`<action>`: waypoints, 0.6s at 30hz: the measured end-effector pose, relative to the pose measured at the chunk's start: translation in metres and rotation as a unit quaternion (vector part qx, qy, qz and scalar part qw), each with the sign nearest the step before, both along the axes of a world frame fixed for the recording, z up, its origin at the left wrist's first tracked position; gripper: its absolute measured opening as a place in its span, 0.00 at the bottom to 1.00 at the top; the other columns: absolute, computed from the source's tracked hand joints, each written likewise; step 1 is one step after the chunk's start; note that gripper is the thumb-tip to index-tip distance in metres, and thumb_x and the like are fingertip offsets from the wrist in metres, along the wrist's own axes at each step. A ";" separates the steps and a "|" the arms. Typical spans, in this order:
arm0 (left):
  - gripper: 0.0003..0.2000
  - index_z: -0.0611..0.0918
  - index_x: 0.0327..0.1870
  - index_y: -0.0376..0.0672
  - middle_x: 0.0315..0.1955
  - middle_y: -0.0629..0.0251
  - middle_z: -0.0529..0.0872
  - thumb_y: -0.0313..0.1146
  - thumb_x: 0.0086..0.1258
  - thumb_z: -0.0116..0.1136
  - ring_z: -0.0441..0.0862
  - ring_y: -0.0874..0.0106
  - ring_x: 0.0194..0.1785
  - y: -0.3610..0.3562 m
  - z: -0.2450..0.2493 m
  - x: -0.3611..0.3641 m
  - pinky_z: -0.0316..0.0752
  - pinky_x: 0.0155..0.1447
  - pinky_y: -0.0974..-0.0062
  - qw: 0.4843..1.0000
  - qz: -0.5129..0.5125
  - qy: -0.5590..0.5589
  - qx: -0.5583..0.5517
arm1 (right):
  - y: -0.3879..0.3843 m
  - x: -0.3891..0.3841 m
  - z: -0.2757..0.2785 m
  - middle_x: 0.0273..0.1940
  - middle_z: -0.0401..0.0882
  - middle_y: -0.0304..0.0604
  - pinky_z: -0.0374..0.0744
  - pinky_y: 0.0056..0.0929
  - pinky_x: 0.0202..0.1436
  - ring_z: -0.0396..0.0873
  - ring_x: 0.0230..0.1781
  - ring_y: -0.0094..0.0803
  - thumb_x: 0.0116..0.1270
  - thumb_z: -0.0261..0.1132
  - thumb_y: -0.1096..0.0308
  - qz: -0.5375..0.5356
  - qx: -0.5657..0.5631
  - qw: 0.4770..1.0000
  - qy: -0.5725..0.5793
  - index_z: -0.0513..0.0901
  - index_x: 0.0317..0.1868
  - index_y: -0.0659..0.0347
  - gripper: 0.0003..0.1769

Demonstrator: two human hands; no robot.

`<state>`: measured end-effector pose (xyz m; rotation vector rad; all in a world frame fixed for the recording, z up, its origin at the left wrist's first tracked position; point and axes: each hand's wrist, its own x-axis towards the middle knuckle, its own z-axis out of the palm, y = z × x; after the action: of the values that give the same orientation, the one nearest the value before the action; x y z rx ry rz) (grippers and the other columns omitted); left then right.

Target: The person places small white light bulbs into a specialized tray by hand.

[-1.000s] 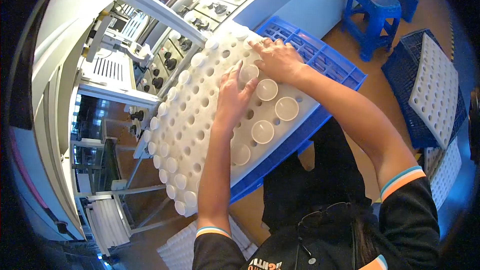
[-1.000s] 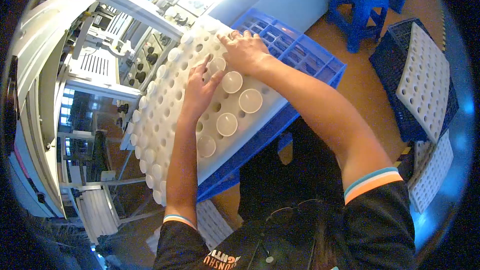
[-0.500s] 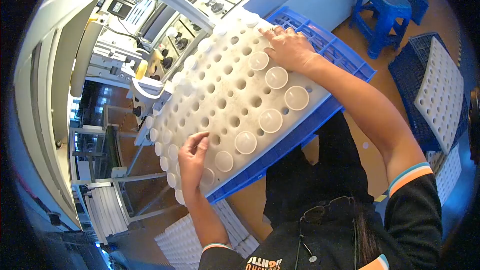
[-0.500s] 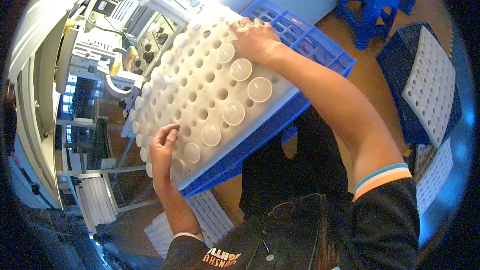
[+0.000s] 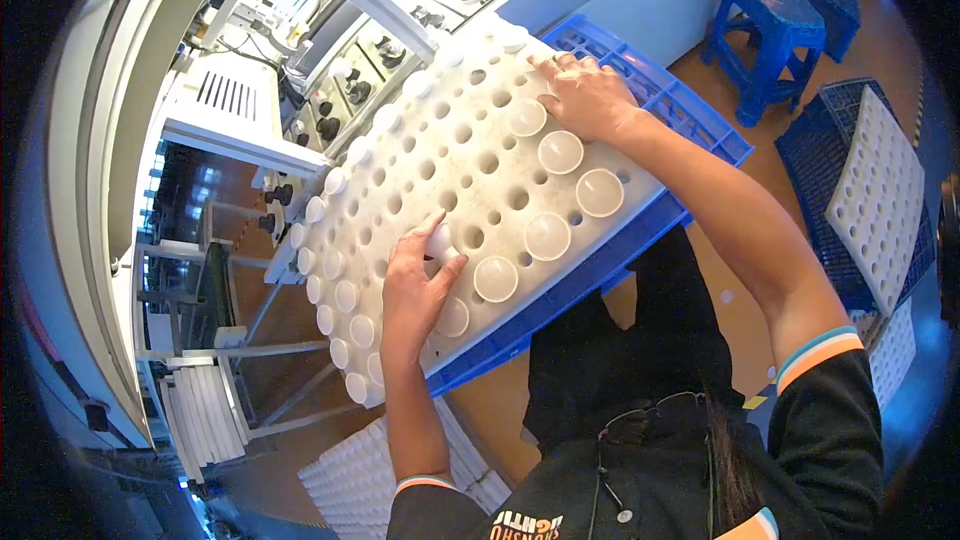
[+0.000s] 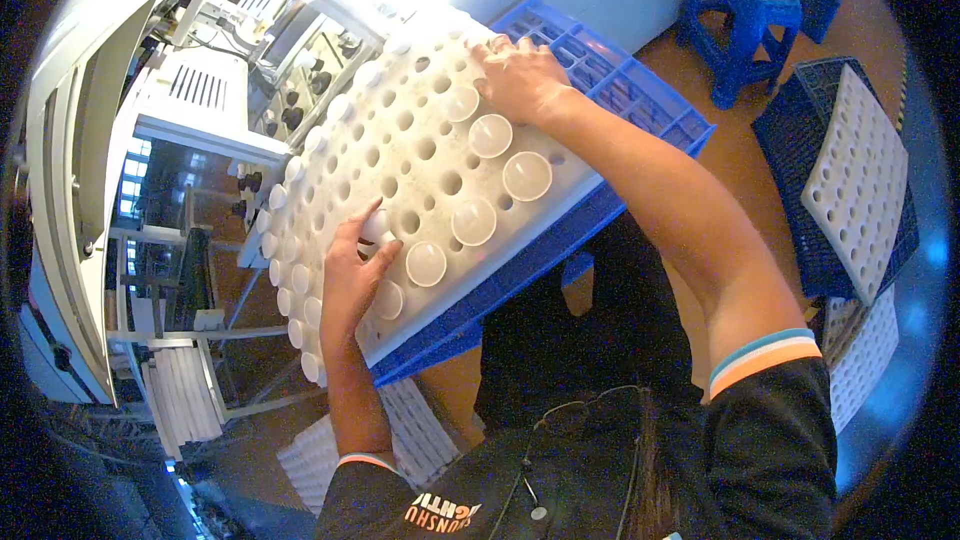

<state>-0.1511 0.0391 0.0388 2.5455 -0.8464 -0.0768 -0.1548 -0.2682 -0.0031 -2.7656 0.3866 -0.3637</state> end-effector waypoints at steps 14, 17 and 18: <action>0.18 0.76 0.53 0.37 0.40 0.60 0.81 0.29 0.62 0.64 0.79 0.75 0.35 -0.111 -0.007 0.067 0.74 0.40 0.75 0.941 -0.018 0.049 -0.333 | 0.000 -0.002 0.002 0.66 0.67 0.52 0.68 0.47 0.65 0.68 0.64 0.50 0.70 0.54 0.54 0.002 0.024 1.000 0.012 0.64 0.70 0.52 0.30; 0.18 0.76 0.50 0.38 0.46 0.61 0.78 0.30 0.61 0.66 0.79 0.74 0.40 -0.142 -0.020 0.090 0.73 0.45 0.75 0.950 0.006 0.042 -0.308 | -0.002 -0.001 0.005 0.66 0.67 0.52 0.67 0.49 0.67 0.68 0.64 0.51 0.68 0.57 0.54 0.007 0.025 0.999 0.030 0.61 0.72 0.51 0.33; 0.17 0.76 0.52 0.43 0.46 0.61 0.78 0.33 0.63 0.65 0.80 0.68 0.42 -0.151 -0.026 0.095 0.74 0.49 0.71 0.952 -0.028 0.002 -0.304 | -0.002 -0.001 0.007 0.66 0.67 0.52 0.65 0.49 0.69 0.67 0.66 0.51 0.67 0.58 0.53 0.002 0.019 0.999 0.048 0.59 0.73 0.49 0.36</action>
<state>-0.0557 -0.1118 0.0128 1.9427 -0.7900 0.1418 -0.1555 -0.2703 0.0044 -2.7539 0.4072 -0.2199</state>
